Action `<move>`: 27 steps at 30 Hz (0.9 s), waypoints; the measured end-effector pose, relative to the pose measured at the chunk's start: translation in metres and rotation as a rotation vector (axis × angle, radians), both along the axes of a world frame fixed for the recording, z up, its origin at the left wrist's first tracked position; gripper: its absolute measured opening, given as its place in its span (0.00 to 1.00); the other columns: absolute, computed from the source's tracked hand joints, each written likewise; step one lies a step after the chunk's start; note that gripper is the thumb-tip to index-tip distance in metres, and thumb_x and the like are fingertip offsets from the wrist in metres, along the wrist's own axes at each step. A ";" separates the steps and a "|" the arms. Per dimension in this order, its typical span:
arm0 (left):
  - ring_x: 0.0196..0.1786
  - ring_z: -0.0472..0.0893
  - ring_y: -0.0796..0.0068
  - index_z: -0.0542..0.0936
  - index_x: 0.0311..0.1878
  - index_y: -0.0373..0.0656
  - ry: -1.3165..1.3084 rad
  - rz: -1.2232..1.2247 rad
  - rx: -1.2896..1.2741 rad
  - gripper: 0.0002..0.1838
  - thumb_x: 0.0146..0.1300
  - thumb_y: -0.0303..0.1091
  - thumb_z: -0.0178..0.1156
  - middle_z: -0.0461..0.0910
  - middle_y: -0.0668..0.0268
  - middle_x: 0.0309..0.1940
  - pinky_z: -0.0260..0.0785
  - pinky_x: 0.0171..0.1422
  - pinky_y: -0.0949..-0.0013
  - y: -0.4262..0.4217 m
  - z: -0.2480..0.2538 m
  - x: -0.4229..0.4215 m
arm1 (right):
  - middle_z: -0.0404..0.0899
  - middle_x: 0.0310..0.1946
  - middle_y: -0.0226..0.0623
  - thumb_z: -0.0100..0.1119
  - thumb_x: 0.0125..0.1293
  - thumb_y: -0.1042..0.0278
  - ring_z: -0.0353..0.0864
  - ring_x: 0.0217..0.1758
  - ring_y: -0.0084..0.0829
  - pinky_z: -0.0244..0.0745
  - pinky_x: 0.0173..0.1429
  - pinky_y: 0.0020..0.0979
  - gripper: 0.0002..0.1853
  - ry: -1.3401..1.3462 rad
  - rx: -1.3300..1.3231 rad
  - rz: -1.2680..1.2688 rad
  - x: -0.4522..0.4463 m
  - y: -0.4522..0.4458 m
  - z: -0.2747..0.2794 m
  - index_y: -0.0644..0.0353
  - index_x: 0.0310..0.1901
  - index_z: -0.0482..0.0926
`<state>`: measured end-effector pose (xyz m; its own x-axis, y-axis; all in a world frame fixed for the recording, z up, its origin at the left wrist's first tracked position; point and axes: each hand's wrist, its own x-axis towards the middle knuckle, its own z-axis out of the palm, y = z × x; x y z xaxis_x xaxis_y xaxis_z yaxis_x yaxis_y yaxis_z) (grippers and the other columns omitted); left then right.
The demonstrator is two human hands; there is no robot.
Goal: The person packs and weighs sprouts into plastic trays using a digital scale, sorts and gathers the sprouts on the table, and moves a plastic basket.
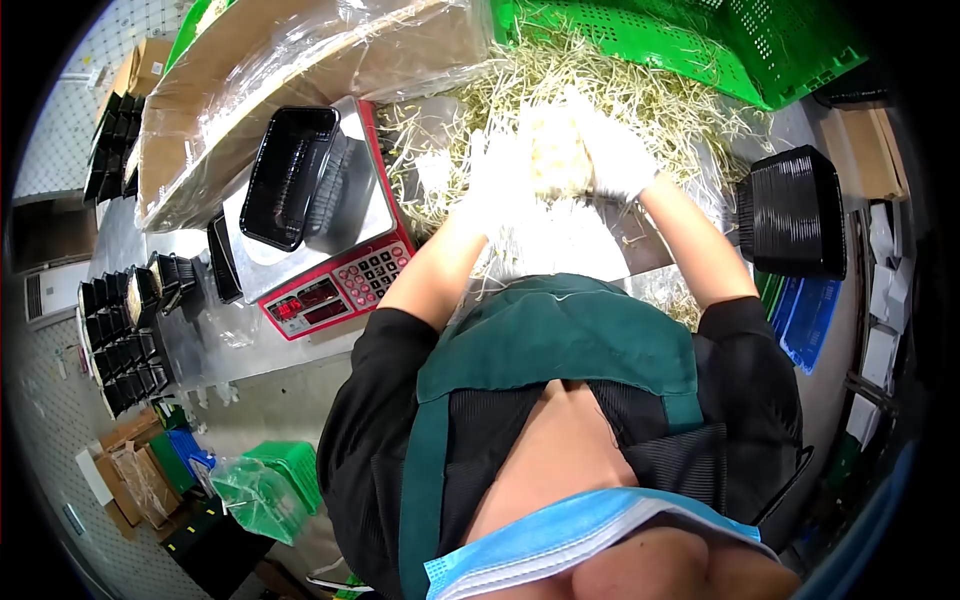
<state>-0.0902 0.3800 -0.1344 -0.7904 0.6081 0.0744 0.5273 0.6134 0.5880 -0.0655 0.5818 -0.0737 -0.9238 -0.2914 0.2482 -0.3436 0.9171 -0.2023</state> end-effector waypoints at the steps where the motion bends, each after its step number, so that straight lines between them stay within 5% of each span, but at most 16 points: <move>1: 0.64 0.68 0.56 0.51 0.73 0.30 0.006 0.002 -0.001 0.49 0.59 0.57 0.54 0.67 0.44 0.62 0.44 0.73 0.44 -0.001 0.023 0.000 | 0.74 0.56 0.56 0.68 0.50 0.48 0.78 0.55 0.46 0.76 0.55 0.39 0.56 -0.337 -0.159 0.076 -0.010 0.004 0.009 0.61 0.74 0.45; 3: 0.58 0.76 0.63 0.60 0.70 0.36 -0.011 0.196 -0.113 0.39 0.61 0.47 0.61 0.74 0.56 0.59 0.69 0.62 0.63 -0.005 0.072 0.003 | 0.73 0.58 0.55 0.68 0.54 0.54 0.78 0.55 0.48 0.75 0.56 0.37 0.51 -0.542 0.068 -0.083 -0.017 0.001 0.053 0.59 0.74 0.48; 6: 0.63 0.73 0.63 0.62 0.69 0.40 0.172 -0.006 0.059 0.29 0.68 0.41 0.52 0.74 0.55 0.60 0.63 0.69 0.61 -0.034 0.056 0.004 | 0.71 0.61 0.51 0.66 0.56 0.63 0.75 0.60 0.44 0.72 0.62 0.34 0.42 -0.169 0.123 -0.009 -0.013 0.051 0.043 0.58 0.71 0.57; 7: 0.65 0.71 0.63 0.63 0.69 0.43 0.267 -0.106 0.147 0.25 0.72 0.38 0.47 0.74 0.54 0.61 0.59 0.73 0.59 -0.046 0.055 0.001 | 0.72 0.61 0.50 0.69 0.54 0.63 0.74 0.62 0.42 0.71 0.64 0.33 0.46 -0.260 0.193 -0.056 -0.011 0.066 0.046 0.61 0.72 0.54; 8: 0.68 0.68 0.59 0.62 0.71 0.45 0.738 -0.220 -0.190 0.27 0.71 0.41 0.49 0.69 0.57 0.66 0.51 0.76 0.51 -0.063 0.068 0.000 | 0.67 0.65 0.51 0.73 0.49 0.60 0.69 0.66 0.43 0.66 0.67 0.34 0.53 -0.272 0.031 -0.055 -0.010 0.086 0.027 0.63 0.72 0.50; 12: 0.69 0.65 0.56 0.58 0.72 0.45 0.229 0.320 0.009 0.35 0.64 0.41 0.57 0.65 0.56 0.68 0.53 0.74 0.51 -0.073 0.036 0.060 | 0.36 0.76 0.52 0.85 0.20 0.48 0.35 0.79 0.51 0.39 0.80 0.35 0.82 -0.275 -0.106 -0.228 0.036 0.085 -0.007 0.64 0.74 0.35; 15: 0.70 0.62 0.54 0.55 0.73 0.46 -0.055 0.479 -0.054 0.41 0.59 0.40 0.63 0.61 0.56 0.69 0.54 0.73 0.51 -0.076 0.020 0.076 | 0.37 0.76 0.52 0.84 0.24 0.52 0.37 0.79 0.51 0.48 0.77 0.38 0.79 -0.445 0.189 -0.487 0.053 0.045 0.021 0.58 0.75 0.33; 17: 0.70 0.61 0.52 0.53 0.74 0.46 -0.081 0.495 -0.136 0.46 0.56 0.40 0.67 0.59 0.55 0.70 0.55 0.72 0.51 -0.074 0.013 0.075 | 0.46 0.75 0.51 0.81 0.33 0.57 0.48 0.77 0.49 0.57 0.74 0.36 0.74 -0.152 -0.187 -0.299 0.034 0.081 -0.016 0.54 0.75 0.31; 18: 0.65 0.69 0.54 0.57 0.72 0.46 0.177 0.489 -0.069 0.47 0.52 0.42 0.70 0.67 0.57 0.66 0.64 0.66 0.57 -0.070 0.010 0.070 | 0.60 0.70 0.49 0.75 0.40 0.68 0.63 0.71 0.44 0.62 0.70 0.32 0.67 -0.404 -0.522 -0.277 0.016 0.096 -0.018 0.55 0.75 0.32; 19: 0.65 0.69 0.54 0.57 0.72 0.46 0.187 0.491 -0.070 0.47 0.52 0.42 0.70 0.67 0.57 0.66 0.64 0.66 0.57 -0.068 0.018 0.069 | 0.70 0.65 0.43 0.67 0.45 0.81 0.72 0.64 0.35 0.65 0.68 0.28 0.58 -0.469 -0.482 -0.233 0.009 0.092 0.003 0.57 0.75 0.41; 20: 0.61 0.73 0.56 0.61 0.70 0.45 -0.018 0.471 -0.022 0.44 0.51 0.40 0.70 0.71 0.57 0.62 0.67 0.62 0.60 -0.066 0.033 0.068 | 0.70 0.65 0.43 0.67 0.45 0.81 0.72 0.64 0.35 0.65 0.68 0.28 0.58 -0.464 -0.489 -0.230 0.002 0.106 -0.009 0.57 0.75 0.41; 21: 0.57 0.77 0.57 0.64 0.68 0.44 -0.223 0.447 0.028 0.41 0.50 0.39 0.71 0.76 0.57 0.57 0.71 0.59 0.63 -0.063 0.047 0.066 | 0.73 0.62 0.42 0.64 0.52 0.77 0.74 0.62 0.31 0.68 0.66 0.27 0.46 -0.406 -0.615 -0.135 -0.009 0.122 -0.017 0.61 0.71 0.50; 22: 0.57 0.77 0.57 0.64 0.68 0.44 -0.215 0.450 0.029 0.41 0.50 0.39 0.71 0.76 0.57 0.57 0.71 0.59 0.63 -0.059 0.055 0.063 | 0.76 0.59 0.40 0.61 0.59 0.73 0.75 0.60 0.27 0.70 0.64 0.27 0.34 -0.346 -0.735 -0.034 -0.019 0.132 -0.024 0.64 0.68 0.60; 23: 0.55 0.79 0.58 0.66 0.67 0.44 -0.114 0.332 0.097 0.36 0.54 0.38 0.66 0.77 0.57 0.55 0.71 0.59 0.64 -0.054 0.062 0.060 | 0.77 0.57 0.41 0.62 0.57 0.75 0.75 0.60 0.23 0.70 0.64 0.29 0.31 -0.224 -0.689 -0.060 -0.009 0.121 0.001 0.64 0.64 0.65; 25: 0.53 0.81 0.59 0.71 0.64 0.44 0.073 0.096 0.221 0.25 0.63 0.35 0.57 0.81 0.57 0.52 0.71 0.59 0.68 -0.044 0.068 0.062 | 0.78 0.54 0.41 0.64 0.55 0.75 0.76 0.57 0.24 0.72 0.62 0.32 0.30 -0.376 -1.135 0.072 -0.015 0.101 0.025 0.62 0.62 0.68; 27: 0.58 0.76 0.58 0.67 0.67 0.45 0.232 0.100 0.039 0.28 0.62 0.32 0.55 0.76 0.56 0.56 0.65 0.62 0.58 -0.028 0.062 0.062 | 0.78 0.53 0.41 0.65 0.53 0.74 0.77 0.56 0.27 0.73 0.61 0.31 0.32 -0.637 -0.970 -0.151 -0.026 0.052 0.066 0.61 0.62 0.68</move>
